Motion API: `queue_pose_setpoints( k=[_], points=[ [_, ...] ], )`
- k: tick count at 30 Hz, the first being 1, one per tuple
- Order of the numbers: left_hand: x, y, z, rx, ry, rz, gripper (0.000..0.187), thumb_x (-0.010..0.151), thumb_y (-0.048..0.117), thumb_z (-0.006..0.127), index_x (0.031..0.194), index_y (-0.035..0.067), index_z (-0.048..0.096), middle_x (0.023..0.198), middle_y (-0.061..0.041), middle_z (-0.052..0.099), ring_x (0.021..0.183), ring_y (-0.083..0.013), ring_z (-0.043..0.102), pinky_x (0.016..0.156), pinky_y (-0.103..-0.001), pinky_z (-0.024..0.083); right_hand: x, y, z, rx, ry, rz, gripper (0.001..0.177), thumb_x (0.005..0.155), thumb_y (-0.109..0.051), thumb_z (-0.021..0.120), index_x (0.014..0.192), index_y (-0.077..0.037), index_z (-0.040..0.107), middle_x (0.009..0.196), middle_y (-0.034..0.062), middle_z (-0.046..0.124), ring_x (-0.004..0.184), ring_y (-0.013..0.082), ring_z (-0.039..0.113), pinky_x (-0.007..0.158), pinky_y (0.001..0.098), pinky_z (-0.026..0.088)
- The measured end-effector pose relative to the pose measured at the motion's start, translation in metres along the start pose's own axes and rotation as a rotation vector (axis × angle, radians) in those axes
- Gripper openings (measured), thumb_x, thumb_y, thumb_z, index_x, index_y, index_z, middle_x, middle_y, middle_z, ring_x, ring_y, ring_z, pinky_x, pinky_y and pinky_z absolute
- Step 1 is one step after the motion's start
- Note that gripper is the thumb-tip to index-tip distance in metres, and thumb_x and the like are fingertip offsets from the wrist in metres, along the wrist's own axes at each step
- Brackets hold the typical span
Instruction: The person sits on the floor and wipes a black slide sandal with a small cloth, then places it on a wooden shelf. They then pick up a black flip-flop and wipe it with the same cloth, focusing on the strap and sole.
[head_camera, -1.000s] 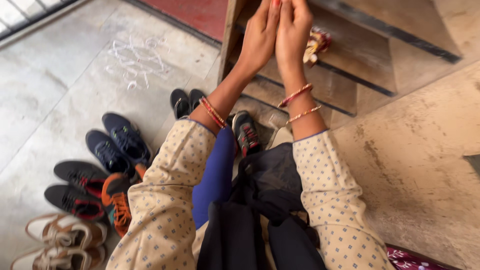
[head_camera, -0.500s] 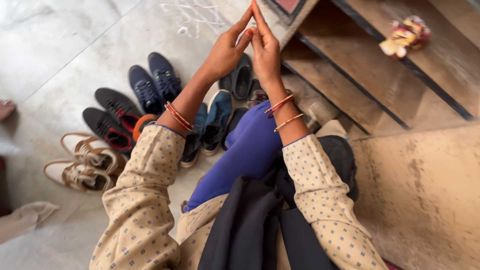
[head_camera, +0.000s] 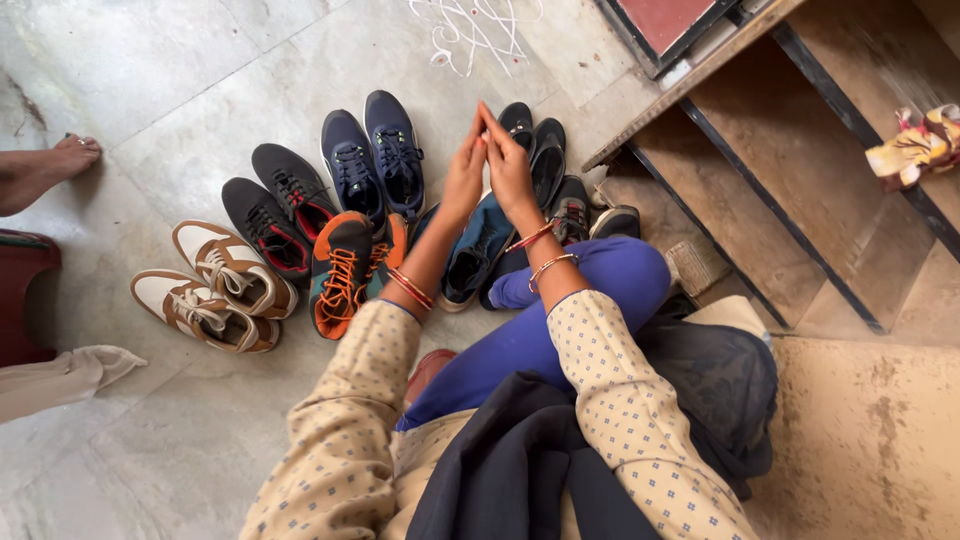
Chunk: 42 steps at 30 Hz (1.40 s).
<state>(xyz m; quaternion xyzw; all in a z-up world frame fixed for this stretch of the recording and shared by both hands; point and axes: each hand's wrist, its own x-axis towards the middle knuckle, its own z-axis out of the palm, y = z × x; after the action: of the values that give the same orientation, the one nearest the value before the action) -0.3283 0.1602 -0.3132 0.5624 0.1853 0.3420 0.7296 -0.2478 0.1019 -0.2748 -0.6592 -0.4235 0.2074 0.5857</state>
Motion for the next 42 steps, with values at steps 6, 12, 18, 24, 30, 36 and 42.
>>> queue_pose_setpoints(
  k=[6, 12, 18, 24, 30, 36, 42],
  points=[
    [-0.01, -0.067, 0.02, -0.065, 0.092, -0.123, 0.055, 0.112, 0.024, 0.039, 0.159, -0.002, 0.03, 0.164, -0.016, 0.038, 0.15, -0.0238, 0.039, 0.121, -0.032, 0.031, -0.011, 0.052, -0.018, -0.094, -0.006, 0.166, 0.04, 0.105, -0.008, 0.055, 0.145, -0.006, 0.057, 0.141, 0.0143, 0.066, 0.123, 0.0135, 0.065, 0.102, 0.0267, 0.051],
    [-0.004, -0.099, 0.026, -0.014, 0.127, -0.231, 0.053, 0.11, 0.025, 0.038, 0.157, 0.001, 0.037, 0.157, -0.016, 0.047, 0.144, -0.0238, 0.046, 0.117, -0.031, 0.034, -0.007, 0.058, -0.021, -0.22, 0.041, 0.395, 0.04, 0.102, -0.012, 0.057, 0.142, -0.01, 0.06, 0.124, 0.0167, 0.076, 0.105, 0.0204, 0.073, 0.09, 0.0307, 0.055],
    [0.002, -0.139, 0.038, 0.072, 0.109, -0.283, 0.05, 0.11, 0.026, 0.038, 0.151, 0.0, 0.048, 0.144, -0.018, 0.062, 0.132, -0.0238, 0.058, 0.109, -0.031, 0.042, 0.003, 0.026, -0.025, -0.212, 0.178, 0.341, 0.036, 0.099, -0.01, 0.059, 0.134, -0.004, 0.065, 0.128, 0.017, 0.072, 0.114, 0.022, 0.072, 0.094, 0.0302, 0.054],
    [0.015, -0.154, 0.048, 0.221, 0.064, -0.437, 0.049, 0.106, 0.032, 0.042, 0.148, 0.008, 0.053, 0.135, -0.019, 0.068, 0.123, -0.0259, 0.066, 0.103, -0.033, 0.047, 0.005, 0.046, -0.039, -0.131, 0.226, 0.57, 0.039, 0.098, -0.007, 0.056, 0.136, -0.003, 0.064, 0.119, 0.0166, 0.076, 0.097, 0.0156, 0.069, 0.082, 0.0282, 0.053],
    [0.03, -0.145, 0.046, 0.462, -0.029, -0.493, 0.051, 0.104, 0.036, 0.044, 0.15, 0.016, 0.054, 0.144, -0.023, 0.057, 0.134, -0.0362, 0.054, 0.111, -0.038, 0.041, 0.013, 0.092, -0.047, -0.029, 0.184, 0.562, 0.044, 0.098, -0.003, 0.055, 0.142, -0.001, 0.06, 0.122, 0.013, 0.075, 0.098, 0.0116, 0.066, 0.081, 0.0249, 0.054],
    [0.053, -0.133, 0.039, 0.563, -0.14, -0.465, 0.051, 0.103, 0.039, 0.049, 0.147, 0.014, 0.054, 0.163, -0.023, 0.032, 0.149, -0.0451, 0.027, 0.12, -0.044, 0.028, 0.015, 0.142, -0.049, 0.309, 0.163, 0.844, 0.05, 0.101, -0.007, 0.046, 0.152, -0.009, 0.047, 0.143, 0.0083, 0.06, 0.117, 0.0168, 0.063, 0.082, 0.0311, 0.058],
    [0.071, -0.16, 0.033, 0.379, -0.165, -0.681, 0.059, 0.099, 0.042, 0.053, 0.15, 0.013, 0.051, 0.17, -0.019, 0.021, 0.159, -0.0386, 0.01, 0.123, -0.043, 0.027, 0.026, 0.154, -0.045, 0.365, 0.187, 0.884, 0.053, 0.102, -0.006, 0.046, 0.155, -0.009, 0.044, 0.155, 0.0066, 0.051, 0.135, 0.0182, 0.053, 0.097, 0.0307, 0.051]
  ],
)
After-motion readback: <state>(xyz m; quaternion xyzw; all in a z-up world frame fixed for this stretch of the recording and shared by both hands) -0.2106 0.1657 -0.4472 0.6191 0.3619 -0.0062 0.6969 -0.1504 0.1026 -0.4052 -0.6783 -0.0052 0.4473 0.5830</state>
